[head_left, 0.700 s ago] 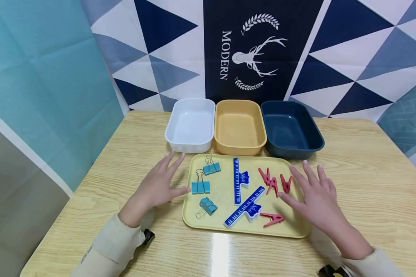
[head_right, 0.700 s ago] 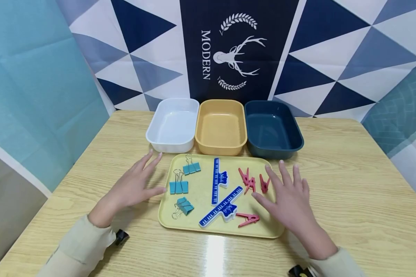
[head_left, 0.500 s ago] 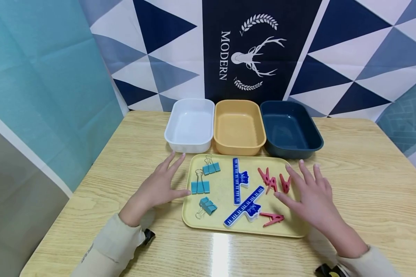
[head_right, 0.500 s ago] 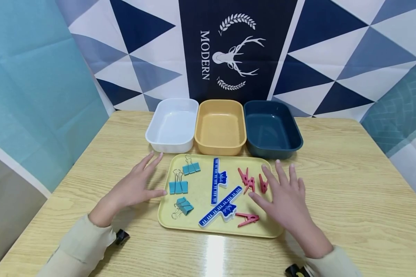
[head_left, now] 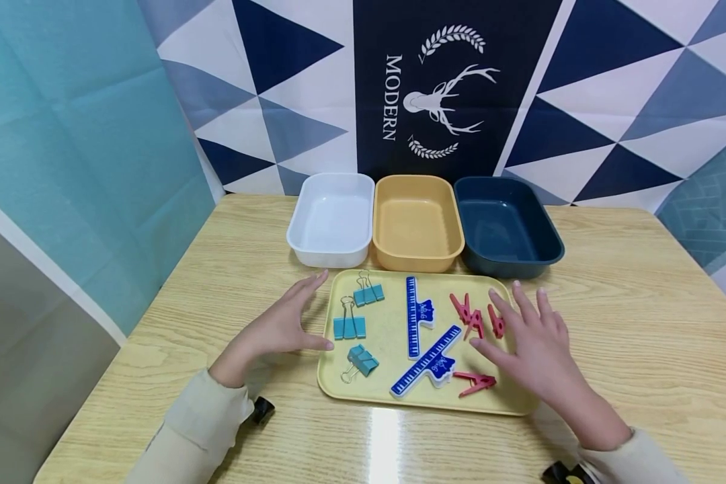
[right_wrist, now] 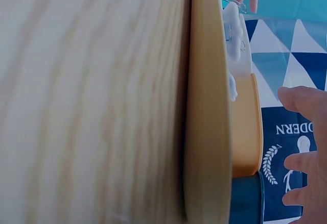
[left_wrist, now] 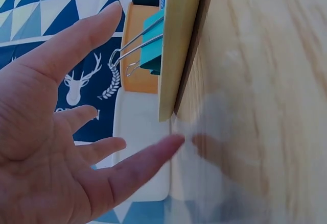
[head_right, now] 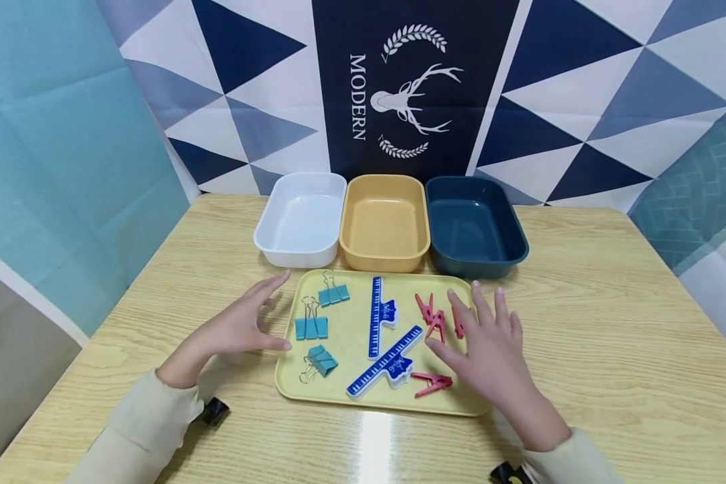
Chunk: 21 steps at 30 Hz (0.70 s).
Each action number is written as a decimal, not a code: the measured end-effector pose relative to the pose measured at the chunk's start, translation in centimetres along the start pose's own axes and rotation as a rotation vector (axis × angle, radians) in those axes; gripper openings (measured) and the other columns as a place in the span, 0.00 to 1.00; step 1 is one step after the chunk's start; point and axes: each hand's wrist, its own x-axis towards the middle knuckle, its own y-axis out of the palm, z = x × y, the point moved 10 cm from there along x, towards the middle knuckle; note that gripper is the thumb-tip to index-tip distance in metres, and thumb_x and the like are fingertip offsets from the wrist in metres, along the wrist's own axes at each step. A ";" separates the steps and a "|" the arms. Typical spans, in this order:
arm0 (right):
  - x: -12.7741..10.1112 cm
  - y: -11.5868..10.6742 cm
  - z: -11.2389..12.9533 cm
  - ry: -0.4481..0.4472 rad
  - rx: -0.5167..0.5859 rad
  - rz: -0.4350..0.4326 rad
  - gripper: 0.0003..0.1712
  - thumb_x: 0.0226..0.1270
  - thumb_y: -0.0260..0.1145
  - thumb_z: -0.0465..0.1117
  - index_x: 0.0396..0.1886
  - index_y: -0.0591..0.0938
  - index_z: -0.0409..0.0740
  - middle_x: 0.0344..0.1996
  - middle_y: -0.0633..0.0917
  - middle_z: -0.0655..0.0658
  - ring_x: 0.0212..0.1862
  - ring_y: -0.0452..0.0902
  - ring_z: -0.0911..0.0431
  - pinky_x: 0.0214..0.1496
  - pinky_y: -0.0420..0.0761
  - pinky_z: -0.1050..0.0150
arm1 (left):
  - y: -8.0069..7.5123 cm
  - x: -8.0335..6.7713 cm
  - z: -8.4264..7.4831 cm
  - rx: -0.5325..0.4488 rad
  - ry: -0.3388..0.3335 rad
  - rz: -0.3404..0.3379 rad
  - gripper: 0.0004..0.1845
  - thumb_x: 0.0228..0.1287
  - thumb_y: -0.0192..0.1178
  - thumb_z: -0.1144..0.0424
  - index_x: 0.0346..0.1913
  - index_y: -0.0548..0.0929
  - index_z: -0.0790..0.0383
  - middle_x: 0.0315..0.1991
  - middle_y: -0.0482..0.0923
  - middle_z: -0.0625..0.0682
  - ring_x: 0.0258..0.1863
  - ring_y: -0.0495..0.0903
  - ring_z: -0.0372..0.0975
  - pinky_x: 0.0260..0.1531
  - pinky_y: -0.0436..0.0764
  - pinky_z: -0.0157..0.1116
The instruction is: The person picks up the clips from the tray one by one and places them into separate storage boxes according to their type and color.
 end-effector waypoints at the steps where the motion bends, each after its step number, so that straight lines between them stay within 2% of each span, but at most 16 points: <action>1: 0.0 0.1 0.0 0.000 0.001 0.004 0.48 0.59 0.59 0.66 0.72 0.57 0.45 0.70 0.46 0.30 0.68 0.25 0.32 0.59 0.34 0.27 | 0.0 0.1 0.0 -0.022 0.002 0.006 0.62 0.37 0.78 0.52 0.74 0.47 0.46 0.71 0.47 0.56 0.65 0.58 0.53 0.61 0.63 0.51; 6: 0.1 0.2 0.3 -0.004 0.005 0.008 0.48 0.59 0.60 0.65 0.72 0.58 0.45 0.70 0.46 0.30 0.68 0.24 0.32 0.59 0.34 0.27 | 0.3 0.4 0.7 -0.145 -0.012 0.035 0.59 0.38 0.78 0.57 0.73 0.51 0.49 0.69 0.52 0.56 0.55 0.71 0.53 0.55 0.71 0.49; 14: 0.2 0.2 0.8 -0.017 0.012 -0.008 0.48 0.58 0.59 0.66 0.71 0.59 0.45 0.70 0.47 0.30 0.68 0.25 0.33 0.59 0.35 0.27 | 1.3 1.1 1.9 -0.357 -0.079 0.107 0.53 0.42 0.75 0.66 0.72 0.56 0.53 0.67 0.58 0.57 0.49 0.74 0.48 0.40 0.80 0.37; 17: 0.2 0.2 1.0 -0.021 0.019 -0.018 0.48 0.58 0.60 0.66 0.71 0.60 0.45 0.70 0.48 0.31 0.69 0.26 0.33 0.59 0.36 0.27 | 1.9 1.2 2.1 -0.401 -0.097 0.143 0.51 0.43 0.74 0.68 0.71 0.57 0.55 0.66 0.60 0.59 0.48 0.74 0.47 0.41 0.79 0.37; 21: 0.2 0.2 1.2 -0.022 0.024 -0.020 0.47 0.58 0.60 0.66 0.70 0.60 0.44 0.70 0.48 0.31 0.69 0.28 0.32 0.59 0.38 0.26 | 2.3 1.4 2.2 -0.408 -0.110 0.163 0.49 0.44 0.74 0.70 0.70 0.59 0.56 0.66 0.60 0.57 0.48 0.74 0.45 0.42 0.79 0.37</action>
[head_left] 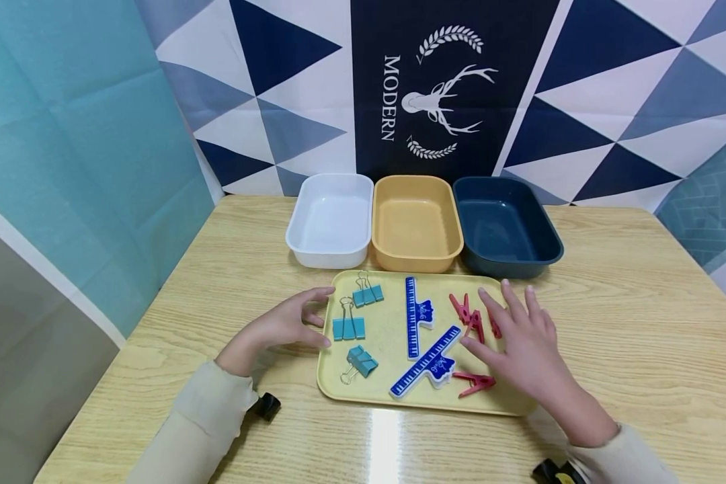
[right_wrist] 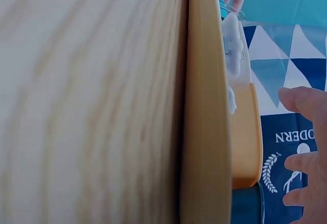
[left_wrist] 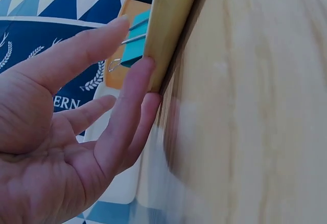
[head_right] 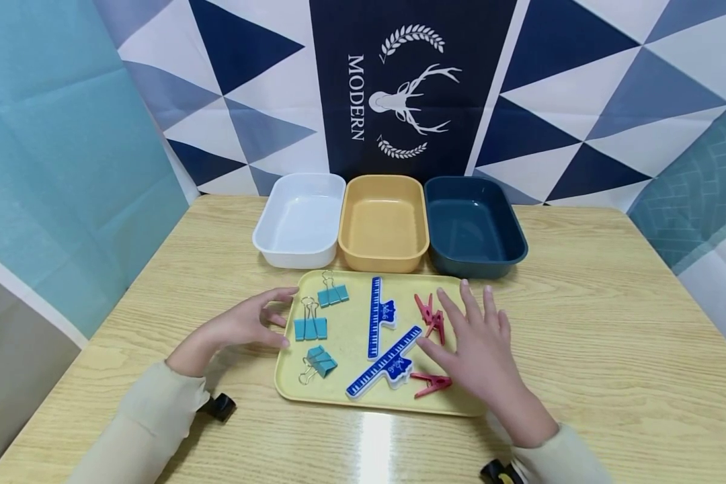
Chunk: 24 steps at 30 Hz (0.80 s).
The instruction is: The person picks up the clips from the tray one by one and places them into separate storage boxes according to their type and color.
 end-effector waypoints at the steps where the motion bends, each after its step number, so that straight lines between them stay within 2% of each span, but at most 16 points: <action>1: 0.0 0.1 0.0 0.001 0.001 0.003 0.48 0.58 0.60 0.66 0.71 0.60 0.44 0.70 0.47 0.31 0.69 0.27 0.32 0.59 0.38 0.26 | 0.0 0.0 0.0 0.007 -0.002 -0.002 0.48 0.44 0.73 0.70 0.70 0.60 0.57 0.66 0.60 0.57 0.48 0.74 0.45 0.42 0.79 0.37; 8: 0.2 0.3 0.4 0.003 0.009 0.023 0.48 0.58 0.59 0.66 0.71 0.60 0.44 0.70 0.47 0.31 0.68 0.26 0.33 0.59 0.36 0.26 | 0.1 0.2 0.2 0.010 -0.010 -0.007 0.45 0.43 0.72 0.74 0.68 0.62 0.65 0.65 0.59 0.58 0.47 0.76 0.45 0.40 0.80 0.35; 14: 0.2 0.5 0.8 -0.001 0.031 0.025 0.48 0.58 0.59 0.66 0.71 0.60 0.44 0.70 0.47 0.32 0.69 0.28 0.33 0.60 0.38 0.27 | 0.0 0.2 0.5 -0.008 -0.033 -0.015 0.45 0.42 0.72 0.75 0.67 0.64 0.64 0.65 0.59 0.56 0.46 0.76 0.44 0.40 0.80 0.35; 24: 0.7 1.0 1.8 -0.030 0.053 0.025 0.47 0.57 0.61 0.66 0.70 0.62 0.44 0.69 0.50 0.30 0.69 0.31 0.33 0.59 0.42 0.27 | 0.3 0.3 0.9 -0.044 -0.037 0.019 0.46 0.44 0.71 0.75 0.68 0.61 0.65 0.66 0.60 0.58 0.45 0.76 0.44 0.40 0.80 0.36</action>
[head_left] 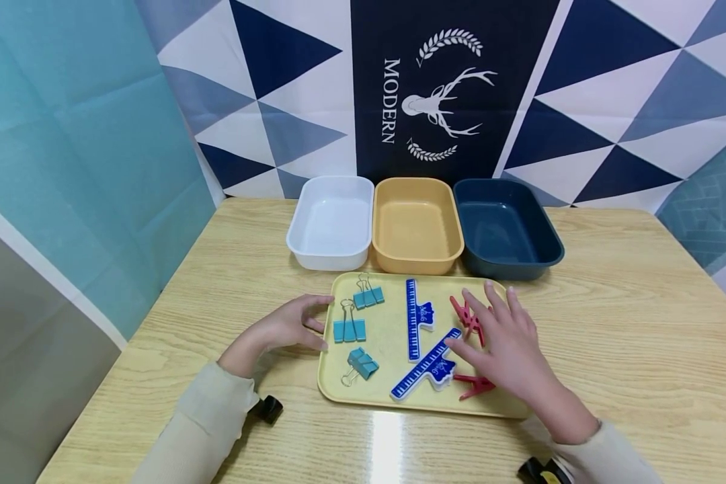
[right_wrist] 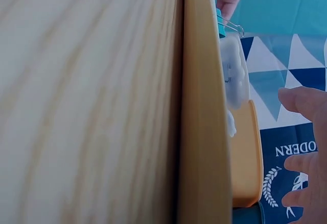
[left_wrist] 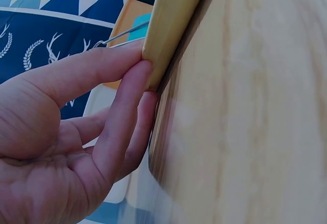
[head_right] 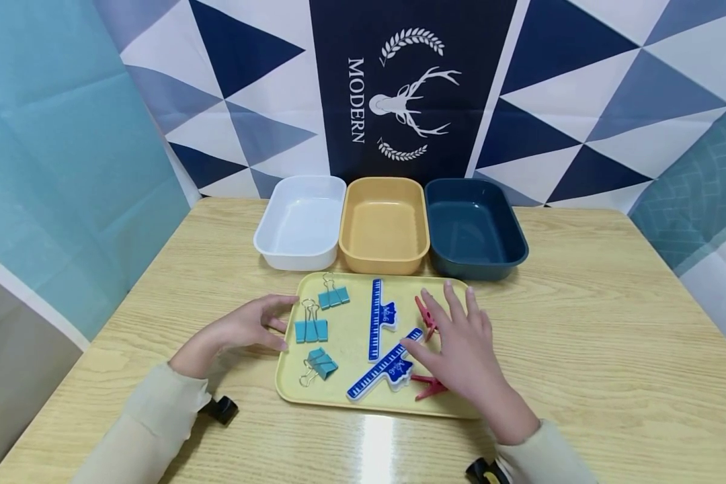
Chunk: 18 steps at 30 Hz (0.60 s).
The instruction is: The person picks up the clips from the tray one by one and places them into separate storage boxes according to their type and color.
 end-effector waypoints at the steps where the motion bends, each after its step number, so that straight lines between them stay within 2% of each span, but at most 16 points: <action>1: 0.0 0.0 0.1 0.000 0.002 0.002 0.48 0.57 0.61 0.66 0.70 0.61 0.44 0.69 0.50 0.30 0.69 0.31 0.33 0.59 0.42 0.27 | 0.0 0.0 0.0 -0.002 0.002 0.002 0.46 0.44 0.71 0.75 0.69 0.60 0.65 0.65 0.61 0.59 0.45 0.76 0.44 0.40 0.80 0.36; 8: 0.2 0.3 0.5 0.000 0.006 0.010 0.48 0.56 0.61 0.67 0.71 0.61 0.47 0.70 0.50 0.31 0.69 0.33 0.32 0.60 0.43 0.27 | 0.1 0.0 -0.2 -0.017 0.015 0.010 0.46 0.45 0.70 0.76 0.69 0.60 0.66 0.58 0.64 0.61 0.44 0.75 0.45 0.38 0.80 0.36; 18: 0.5 0.7 1.0 -0.003 0.007 0.017 0.48 0.56 0.61 0.67 0.71 0.61 0.47 0.69 0.50 0.31 0.69 0.32 0.33 0.60 0.43 0.28 | 0.1 0.0 0.0 -0.022 0.009 0.004 0.45 0.44 0.70 0.77 0.69 0.60 0.66 0.55 0.66 0.61 0.43 0.76 0.45 0.39 0.80 0.36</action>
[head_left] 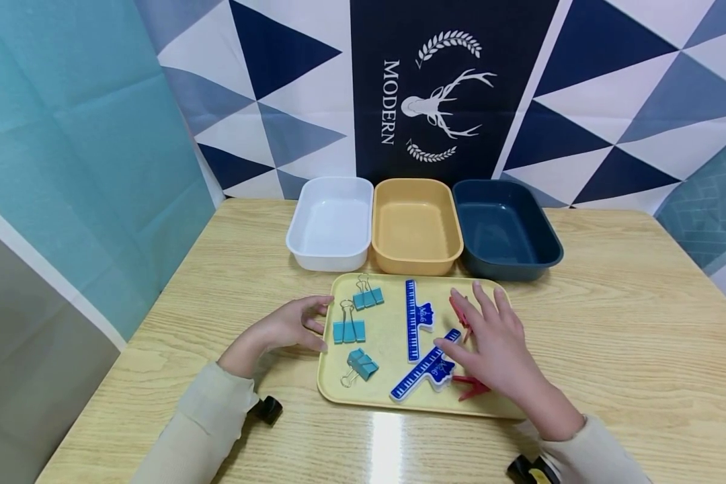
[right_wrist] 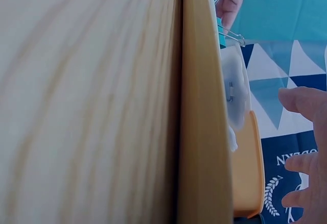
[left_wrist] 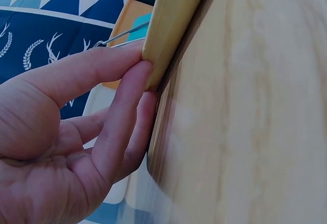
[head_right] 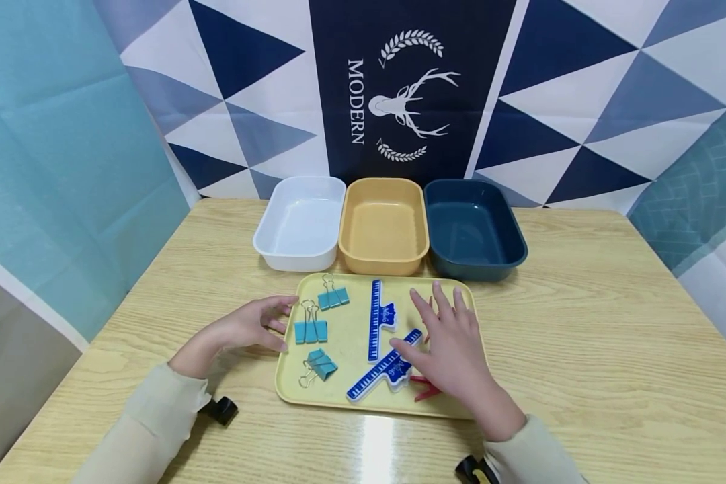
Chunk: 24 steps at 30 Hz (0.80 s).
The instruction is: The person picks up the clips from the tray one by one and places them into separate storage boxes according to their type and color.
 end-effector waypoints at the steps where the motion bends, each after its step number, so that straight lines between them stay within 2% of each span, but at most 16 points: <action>1: 0.0 0.1 0.1 0.000 -0.001 0.003 0.48 0.56 0.61 0.67 0.71 0.61 0.47 0.70 0.50 0.31 0.69 0.32 0.33 0.60 0.43 0.28 | 0.0 0.0 0.0 0.001 -0.001 -0.001 0.45 0.44 0.70 0.77 0.69 0.60 0.66 0.55 0.66 0.61 0.43 0.76 0.45 0.39 0.80 0.36; 9: 0.3 0.3 0.9 -0.014 -0.041 0.004 0.49 0.56 0.58 0.70 0.71 0.61 0.47 0.70 0.51 0.32 0.69 0.36 0.32 0.62 0.43 0.29 | 0.0 -0.1 0.1 -0.004 -0.016 -0.005 0.46 0.44 0.70 0.78 0.69 0.60 0.65 0.55 0.65 0.60 0.43 0.76 0.44 0.39 0.80 0.36; 17: 0.4 0.4 1.4 0.011 -0.024 0.035 0.50 0.55 0.56 0.72 0.71 0.60 0.49 0.71 0.49 0.34 0.69 0.34 0.33 0.59 0.42 0.26 | 0.0 0.0 0.1 -0.007 -0.009 0.007 0.46 0.45 0.70 0.77 0.69 0.60 0.66 0.56 0.65 0.61 0.43 0.76 0.45 0.40 0.80 0.36; 24: 0.6 0.7 2.1 -0.011 -0.013 0.030 0.49 0.55 0.61 0.68 0.70 0.61 0.48 0.70 0.51 0.34 0.69 0.35 0.34 0.58 0.41 0.24 | 0.0 0.1 0.2 -0.007 -0.001 0.016 0.46 0.44 0.70 0.77 0.69 0.60 0.66 0.56 0.65 0.61 0.44 0.76 0.45 0.40 0.80 0.37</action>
